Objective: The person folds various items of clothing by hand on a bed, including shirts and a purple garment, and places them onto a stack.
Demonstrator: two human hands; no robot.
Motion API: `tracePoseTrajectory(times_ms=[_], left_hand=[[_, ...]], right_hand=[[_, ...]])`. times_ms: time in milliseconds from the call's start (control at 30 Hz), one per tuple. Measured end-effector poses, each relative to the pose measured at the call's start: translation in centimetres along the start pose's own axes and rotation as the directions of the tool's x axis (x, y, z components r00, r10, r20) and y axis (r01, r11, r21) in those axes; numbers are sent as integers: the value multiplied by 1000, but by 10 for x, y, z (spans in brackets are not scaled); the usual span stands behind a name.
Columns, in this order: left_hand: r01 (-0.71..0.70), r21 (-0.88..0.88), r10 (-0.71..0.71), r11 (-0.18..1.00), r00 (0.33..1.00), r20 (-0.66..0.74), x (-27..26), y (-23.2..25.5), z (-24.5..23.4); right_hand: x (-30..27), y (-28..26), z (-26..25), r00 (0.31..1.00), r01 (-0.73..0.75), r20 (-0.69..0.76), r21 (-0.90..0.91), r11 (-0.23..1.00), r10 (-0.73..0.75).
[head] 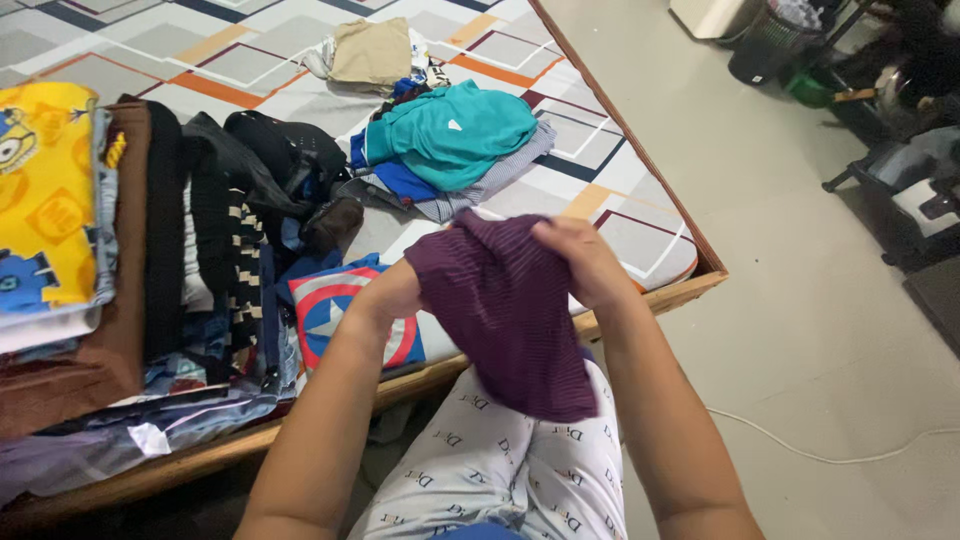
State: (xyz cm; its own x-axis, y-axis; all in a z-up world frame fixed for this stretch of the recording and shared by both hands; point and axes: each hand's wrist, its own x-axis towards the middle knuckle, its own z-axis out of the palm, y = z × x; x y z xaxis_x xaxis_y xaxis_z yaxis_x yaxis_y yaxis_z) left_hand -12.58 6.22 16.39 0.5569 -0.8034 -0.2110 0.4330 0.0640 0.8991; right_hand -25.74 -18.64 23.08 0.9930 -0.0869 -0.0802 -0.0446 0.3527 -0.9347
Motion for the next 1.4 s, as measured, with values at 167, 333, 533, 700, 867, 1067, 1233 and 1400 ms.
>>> tracePoseTrajectory(times_ms=[167, 333, 533, 700, 867, 1067, 1233, 1400], left_hand=[[-205, -320, 231, 925, 972, 45, -17, 17, 26], [-527, 158, 550, 835, 812, -195, -27, 17, 45], [-643, 0, 633, 766, 754, -178, -35, 15, 73], [-677, 196, 701, 709, 708, -86, -47, 20, 98], [-629, 288, 671, 722, 738, -68, -44, 24, 104], [-480, 147, 488, 865, 873, -24, -12, -1, 93], [-315, 218, 347, 924, 929, -129, 1, -47, 59], [-308, 302, 374, 902, 907, -192, -1, -100, 22]], right_hand=[[-34, -7, 5, 952, 260, -195, 115, 959, -235], [-60, 4, -1, 818, 520, -358, 121, 846, -451], [-92, -2, -1, 779, 498, -469, 62, 865, -415], [-108, -2, 6, 896, 329, -320, 7, 944, -309], [-125, 1, 15, 978, 82, -88, -670, 738, -189], [-125, -9, 14, 992, 49, -96, -296, 954, -81], [-86, -24, -13, 883, 149, -446, -31, 988, -147], [-42, -36, -80, 698, 573, -499, -40, 818, -514]])
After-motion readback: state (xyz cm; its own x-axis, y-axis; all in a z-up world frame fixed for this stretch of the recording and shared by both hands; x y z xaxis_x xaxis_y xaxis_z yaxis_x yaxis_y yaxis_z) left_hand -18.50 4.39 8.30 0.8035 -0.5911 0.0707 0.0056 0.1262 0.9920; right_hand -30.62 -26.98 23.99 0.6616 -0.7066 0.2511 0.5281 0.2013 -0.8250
